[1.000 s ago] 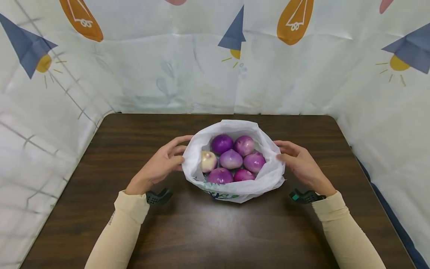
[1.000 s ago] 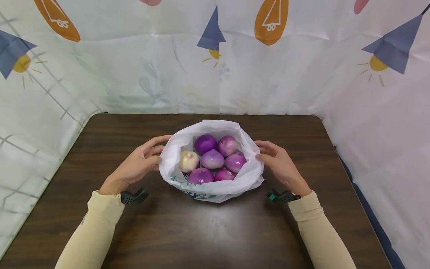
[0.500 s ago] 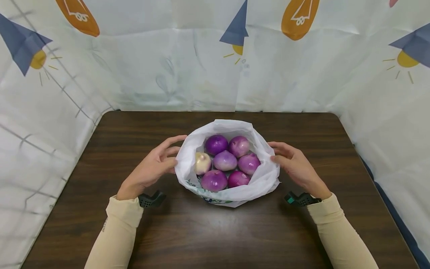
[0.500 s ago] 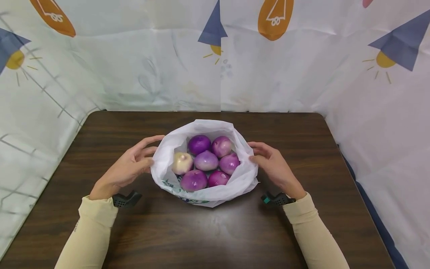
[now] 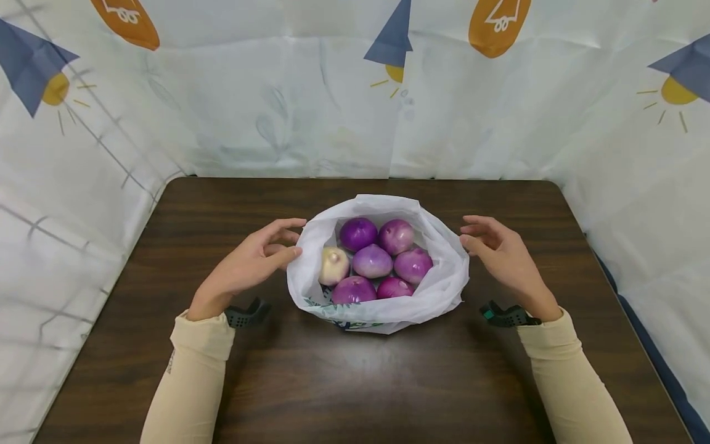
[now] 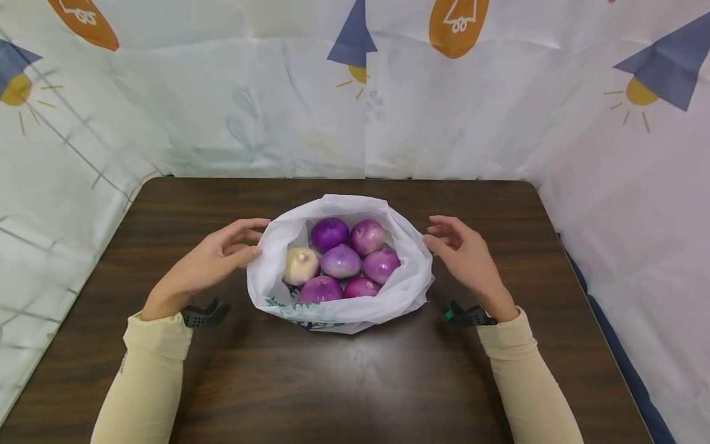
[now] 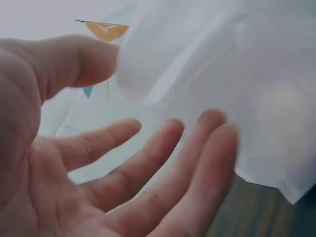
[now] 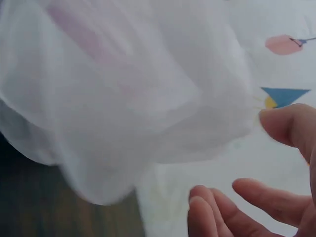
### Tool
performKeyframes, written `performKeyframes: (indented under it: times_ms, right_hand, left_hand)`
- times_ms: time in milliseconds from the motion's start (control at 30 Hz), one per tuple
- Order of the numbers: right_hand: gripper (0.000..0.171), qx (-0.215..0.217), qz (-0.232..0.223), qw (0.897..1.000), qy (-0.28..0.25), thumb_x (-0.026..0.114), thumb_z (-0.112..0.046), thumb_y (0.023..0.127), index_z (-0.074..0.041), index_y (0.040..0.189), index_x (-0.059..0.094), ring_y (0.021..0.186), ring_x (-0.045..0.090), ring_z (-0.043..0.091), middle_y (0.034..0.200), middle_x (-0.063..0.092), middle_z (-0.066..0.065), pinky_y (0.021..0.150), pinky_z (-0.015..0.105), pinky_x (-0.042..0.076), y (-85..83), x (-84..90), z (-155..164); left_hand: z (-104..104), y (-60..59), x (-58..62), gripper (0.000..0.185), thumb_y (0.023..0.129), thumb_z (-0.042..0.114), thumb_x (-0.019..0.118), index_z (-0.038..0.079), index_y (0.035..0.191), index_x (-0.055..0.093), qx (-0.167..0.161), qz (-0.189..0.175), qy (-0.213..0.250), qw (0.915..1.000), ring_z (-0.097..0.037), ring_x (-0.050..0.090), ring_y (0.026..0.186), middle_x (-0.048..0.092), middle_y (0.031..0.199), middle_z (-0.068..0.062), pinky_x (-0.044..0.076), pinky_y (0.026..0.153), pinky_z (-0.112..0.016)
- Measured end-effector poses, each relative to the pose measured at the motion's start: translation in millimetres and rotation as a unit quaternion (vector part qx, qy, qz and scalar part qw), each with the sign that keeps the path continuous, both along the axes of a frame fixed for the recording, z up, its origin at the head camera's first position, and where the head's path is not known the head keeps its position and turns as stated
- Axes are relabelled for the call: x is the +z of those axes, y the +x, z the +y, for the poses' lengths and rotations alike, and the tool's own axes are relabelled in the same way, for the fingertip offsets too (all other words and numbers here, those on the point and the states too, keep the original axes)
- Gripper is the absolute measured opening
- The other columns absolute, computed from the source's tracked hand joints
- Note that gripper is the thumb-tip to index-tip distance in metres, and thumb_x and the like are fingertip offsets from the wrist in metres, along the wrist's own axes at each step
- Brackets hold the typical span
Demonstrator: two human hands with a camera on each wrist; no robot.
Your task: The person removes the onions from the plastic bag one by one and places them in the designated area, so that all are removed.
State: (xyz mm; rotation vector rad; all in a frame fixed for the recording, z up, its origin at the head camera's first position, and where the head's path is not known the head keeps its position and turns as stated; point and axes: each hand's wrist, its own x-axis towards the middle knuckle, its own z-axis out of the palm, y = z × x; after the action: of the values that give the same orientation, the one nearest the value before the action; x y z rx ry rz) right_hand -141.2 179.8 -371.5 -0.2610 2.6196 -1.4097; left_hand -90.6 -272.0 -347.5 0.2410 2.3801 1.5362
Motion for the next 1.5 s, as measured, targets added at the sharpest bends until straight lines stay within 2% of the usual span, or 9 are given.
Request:
performKeyframes:
  times_ms: [167, 267, 400, 500, 633, 767, 967, 1300, 1500]
  right_hand:
    - [0.043, -0.036, 0.070, 0.996, -0.032, 0.067, -0.036, 0.101, -0.024, 0.142, 0.060, 0.100, 0.069, -0.001, 0.126, 0.068, -0.004, 0.083, 0.011, 0.054, 2.4, 12.6, -3]
    - [0.039, -0.031, 0.110, 0.992, -0.058, 0.072, -0.025, 0.098, -0.019, 0.136, 0.065, 0.099, 0.068, -0.002, 0.118, 0.069, -0.014, 0.086, 0.008, 0.053, 7.2, 20.1, -14]
    - [0.040, 0.030, 0.153, 0.985, -0.069, 0.078, -0.008, 0.091, -0.009, 0.130, 0.068, 0.094, 0.068, -0.002, 0.118, 0.073, 0.001, 0.086, 0.009, 0.055, 14.8, 22.8, -37]
    - [0.042, 0.091, 0.164, 0.980, -0.062, 0.082, -0.001, 0.086, -0.008, 0.126, 0.069, 0.091, 0.071, 0.000, 0.117, 0.073, 0.015, 0.088, 0.012, 0.057, 20.9, 20.0, -54]
    - [0.046, 0.157, 0.167, 0.973, -0.037, 0.085, -0.001, 0.082, -0.011, 0.125, 0.070, 0.089, 0.075, 0.010, 0.110, 0.074, 0.011, 0.087, 0.024, 0.061, 26.7, 14.2, -71]
    - [0.048, 0.194, 0.177, 0.965, 0.002, 0.087, -0.005, 0.081, -0.011, 0.125, 0.070, 0.090, 0.076, 0.016, 0.106, 0.074, 0.008, 0.084, 0.033, 0.064, 29.7, 7.2, -79]
    - [0.049, 0.224, 0.168, 0.960, 0.025, 0.088, -0.007, 0.081, -0.006, 0.125, 0.069, 0.093, 0.074, 0.017, 0.109, 0.074, 0.010, 0.085, 0.033, 0.063, 34.6, -4.7, -81]
    - [0.055, 0.227, 0.147, 0.961, 0.061, 0.092, -0.010, 0.076, -0.007, 0.126, 0.069, 0.096, 0.074, 0.018, 0.113, 0.072, 0.008, 0.086, 0.035, 0.063, 42.4, -17.5, -82]
    - [0.068, 0.240, 0.189, 0.945, 0.112, 0.097, -0.022, 0.070, -0.009, 0.129, 0.068, 0.097, 0.072, 0.018, 0.115, 0.071, 0.008, 0.086, 0.037, 0.063, 46.9, -24.4, -84]
  left_hand:
    - [5, -6.6, 5.9, 0.047, 0.104, 0.032, 0.062, 0.019, 0.148, 0.053, 0.047, 0.037, -0.019, 0.9980, -0.016, 0.070, 0.089, 0.061, 0.126, -0.010, 0.058, 0.085, -0.034]
    - [9, -9.3, 6.6, 0.043, 0.103, 0.032, 0.064, 0.022, 0.144, 0.058, 0.065, 0.047, -0.018, 0.9966, -0.014, 0.070, 0.090, 0.063, 0.122, -0.006, 0.055, 0.085, -0.028]
    - [13, -9.7, 6.4, 0.042, 0.101, 0.028, 0.066, 0.020, 0.142, 0.061, 0.082, 0.047, -0.011, 0.9955, -0.010, 0.071, 0.094, 0.064, 0.122, -0.006, 0.052, 0.086, -0.022]
    - [13, -9.1, 6.8, 0.043, 0.101, 0.026, 0.067, 0.017, 0.143, 0.061, 0.079, 0.041, -0.005, 0.9960, -0.007, 0.071, 0.096, 0.065, 0.125, -0.008, 0.053, 0.088, -0.019]
    - [14, -8.8, 7.1, 0.045, 0.100, 0.023, 0.069, 0.014, 0.143, 0.061, 0.060, 0.032, 0.003, 0.9977, -0.005, 0.072, 0.096, 0.065, 0.128, -0.011, 0.054, 0.088, -0.018]
    - [15, -9.2, 6.1, 0.047, 0.098, 0.018, 0.069, 0.012, 0.144, 0.060, 0.040, 0.028, 0.003, 0.9988, -0.004, 0.073, 0.095, 0.067, 0.130, -0.014, 0.055, 0.086, -0.019]
    - [16, -8.7, 5.0, 0.049, 0.098, 0.015, 0.070, 0.011, 0.145, 0.058, 0.026, 0.029, -0.004, 0.9992, -0.005, 0.073, 0.095, 0.068, 0.131, -0.016, 0.056, 0.086, -0.020]
    - [17, -6.5, 3.5, 0.050, 0.096, 0.011, 0.070, 0.009, 0.145, 0.058, 0.013, 0.036, -0.004, 0.9993, -0.005, 0.073, 0.095, 0.066, 0.128, -0.018, 0.057, 0.083, -0.020]
    - [17, -5.5, -0.4, 0.050, 0.097, 0.011, 0.070, 0.010, 0.145, 0.058, 0.012, 0.029, -0.001, 0.9995, -0.006, 0.073, 0.096, 0.066, 0.129, -0.017, 0.057, 0.083, -0.021]
